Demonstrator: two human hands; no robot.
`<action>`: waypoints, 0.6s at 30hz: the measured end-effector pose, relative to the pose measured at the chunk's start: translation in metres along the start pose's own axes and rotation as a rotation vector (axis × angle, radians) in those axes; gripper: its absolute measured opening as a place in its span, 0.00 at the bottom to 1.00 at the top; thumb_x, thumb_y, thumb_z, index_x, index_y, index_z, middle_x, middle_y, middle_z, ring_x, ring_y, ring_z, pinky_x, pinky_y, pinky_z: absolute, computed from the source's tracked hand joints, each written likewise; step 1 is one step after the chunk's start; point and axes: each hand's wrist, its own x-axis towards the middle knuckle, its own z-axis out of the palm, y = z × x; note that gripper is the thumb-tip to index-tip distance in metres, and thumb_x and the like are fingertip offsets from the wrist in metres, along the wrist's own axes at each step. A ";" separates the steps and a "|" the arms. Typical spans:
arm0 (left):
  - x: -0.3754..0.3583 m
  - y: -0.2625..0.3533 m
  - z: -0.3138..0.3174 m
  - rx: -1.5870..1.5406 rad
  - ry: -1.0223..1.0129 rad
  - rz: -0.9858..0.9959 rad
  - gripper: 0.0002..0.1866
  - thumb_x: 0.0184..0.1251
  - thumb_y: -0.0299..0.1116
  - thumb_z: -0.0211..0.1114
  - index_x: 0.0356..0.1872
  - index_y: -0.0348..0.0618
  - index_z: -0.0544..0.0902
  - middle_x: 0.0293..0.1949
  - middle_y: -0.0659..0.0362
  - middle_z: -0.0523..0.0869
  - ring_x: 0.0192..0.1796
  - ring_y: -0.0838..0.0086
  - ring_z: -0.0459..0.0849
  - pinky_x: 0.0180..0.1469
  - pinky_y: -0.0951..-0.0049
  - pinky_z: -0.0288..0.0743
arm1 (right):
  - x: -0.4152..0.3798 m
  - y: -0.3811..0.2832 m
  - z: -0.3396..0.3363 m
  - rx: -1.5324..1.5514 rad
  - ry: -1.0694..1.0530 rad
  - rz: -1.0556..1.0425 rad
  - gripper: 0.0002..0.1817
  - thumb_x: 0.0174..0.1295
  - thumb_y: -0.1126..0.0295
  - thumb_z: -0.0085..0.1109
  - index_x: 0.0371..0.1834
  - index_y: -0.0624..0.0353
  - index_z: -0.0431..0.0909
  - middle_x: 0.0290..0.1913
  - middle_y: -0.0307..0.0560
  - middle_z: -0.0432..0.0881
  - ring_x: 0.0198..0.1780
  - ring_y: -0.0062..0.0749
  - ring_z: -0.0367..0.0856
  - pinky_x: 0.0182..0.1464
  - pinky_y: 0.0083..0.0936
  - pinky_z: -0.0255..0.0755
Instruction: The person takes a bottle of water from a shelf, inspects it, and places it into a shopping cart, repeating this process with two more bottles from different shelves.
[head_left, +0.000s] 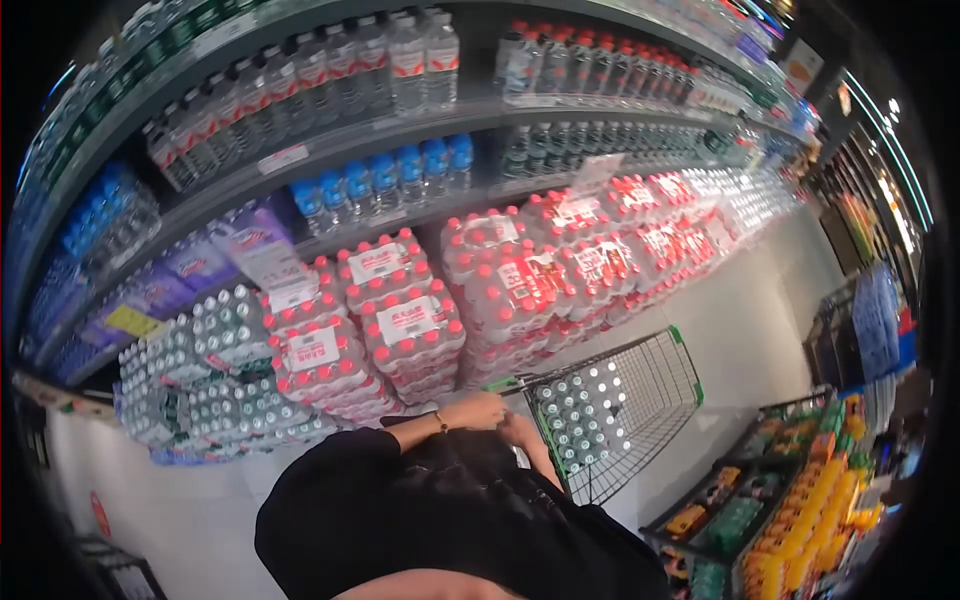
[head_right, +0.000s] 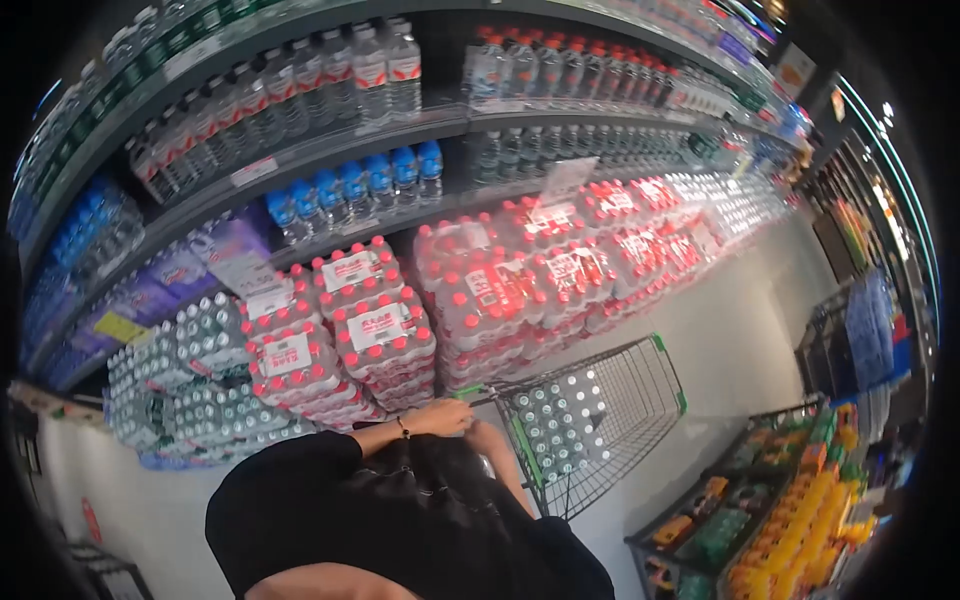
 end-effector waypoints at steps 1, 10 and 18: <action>-0.003 0.011 -0.015 -0.221 0.068 0.017 0.13 0.69 0.35 0.58 0.50 0.42 0.81 0.47 0.51 0.86 0.49 0.58 0.86 0.53 0.60 0.78 | 0.005 0.004 0.006 -0.005 -0.029 -0.016 0.27 0.59 0.50 0.60 0.49 0.63 0.82 0.42 0.65 0.86 0.49 0.60 0.84 0.53 0.47 0.76; -0.161 0.293 -0.320 0.061 1.156 1.000 0.11 0.54 0.23 0.62 0.28 0.48 0.68 0.26 0.56 0.86 0.25 0.68 0.81 0.18 0.73 0.69 | 0.042 0.029 0.002 -0.162 -0.281 -0.152 0.24 0.56 0.56 0.62 0.44 0.69 0.83 0.47 0.71 0.84 0.54 0.61 0.83 0.57 0.49 0.75; -0.196 0.362 -0.316 0.227 1.232 0.455 0.07 0.51 0.30 0.68 0.31 0.45 0.80 0.32 0.59 0.83 0.28 0.67 0.76 0.21 0.69 0.61 | 0.045 0.011 -0.008 -0.312 -0.318 -0.160 0.26 0.61 0.54 0.56 0.53 0.65 0.82 0.53 0.68 0.82 0.57 0.59 0.81 0.62 0.49 0.73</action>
